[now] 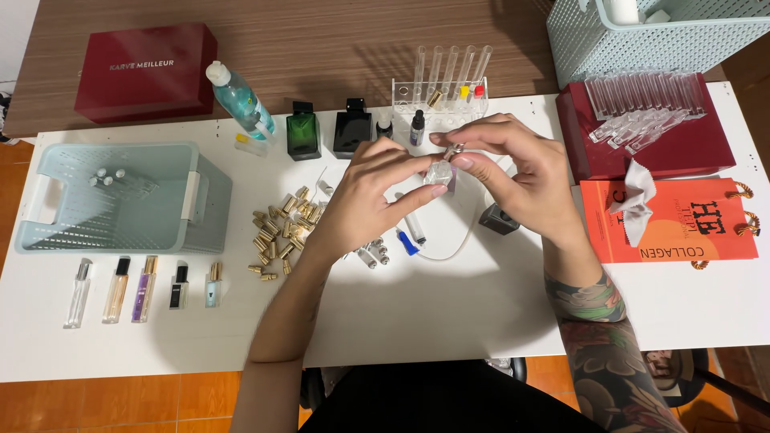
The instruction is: The recorder fills small perfume bottles with a syringe and wipes them with a cloth.
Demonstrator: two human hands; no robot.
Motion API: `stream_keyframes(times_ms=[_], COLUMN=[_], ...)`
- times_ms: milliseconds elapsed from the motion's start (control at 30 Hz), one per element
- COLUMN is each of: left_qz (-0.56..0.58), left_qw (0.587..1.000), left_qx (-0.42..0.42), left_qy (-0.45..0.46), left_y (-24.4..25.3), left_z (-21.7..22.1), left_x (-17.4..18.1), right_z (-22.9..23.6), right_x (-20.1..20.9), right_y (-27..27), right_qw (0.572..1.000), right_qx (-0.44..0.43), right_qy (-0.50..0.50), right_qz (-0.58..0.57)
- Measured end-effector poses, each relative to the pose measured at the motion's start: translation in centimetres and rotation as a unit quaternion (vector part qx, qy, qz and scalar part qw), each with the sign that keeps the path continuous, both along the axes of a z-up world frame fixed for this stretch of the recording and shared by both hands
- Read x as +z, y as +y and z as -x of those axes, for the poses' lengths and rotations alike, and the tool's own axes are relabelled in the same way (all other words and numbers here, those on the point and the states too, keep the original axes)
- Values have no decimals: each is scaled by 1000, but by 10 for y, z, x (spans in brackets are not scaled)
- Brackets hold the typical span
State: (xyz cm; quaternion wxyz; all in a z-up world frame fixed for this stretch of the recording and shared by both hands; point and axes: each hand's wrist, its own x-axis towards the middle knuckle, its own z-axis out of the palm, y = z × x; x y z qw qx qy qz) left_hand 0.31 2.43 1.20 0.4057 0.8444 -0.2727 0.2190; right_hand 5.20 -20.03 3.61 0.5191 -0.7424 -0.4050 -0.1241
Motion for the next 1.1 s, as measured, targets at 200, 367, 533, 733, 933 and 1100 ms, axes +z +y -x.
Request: stream_keyframes(times_ms=[200,367,533,733,933,1100], left_qz=[3,3,7,9,1,5], left_qw=[1000,1000,1000,1000,1000,1000], left_qx=[13,7,4,-1,0,-13], left_qy=[-16,-12,-10,-10,-17,-8], left_y=[2,-1,-1,-2,1,3], left_z=[0,2,3,-3,-2,-2], left_x=[0,3,2,-1,1,-2], right_z=[0,-8,-7,-8,-10,-3], right_x=[12,-8,-9,-5,-9,14], right_y=[2,0,-2,-2,-4,8], right_qw=[998,999,997,996,989,991], right_qx=[39,34,70,63,112,111], right_qy=[-40,15,30,61,94,66], right_qz=[42,5,-21,-11,-24,-19])
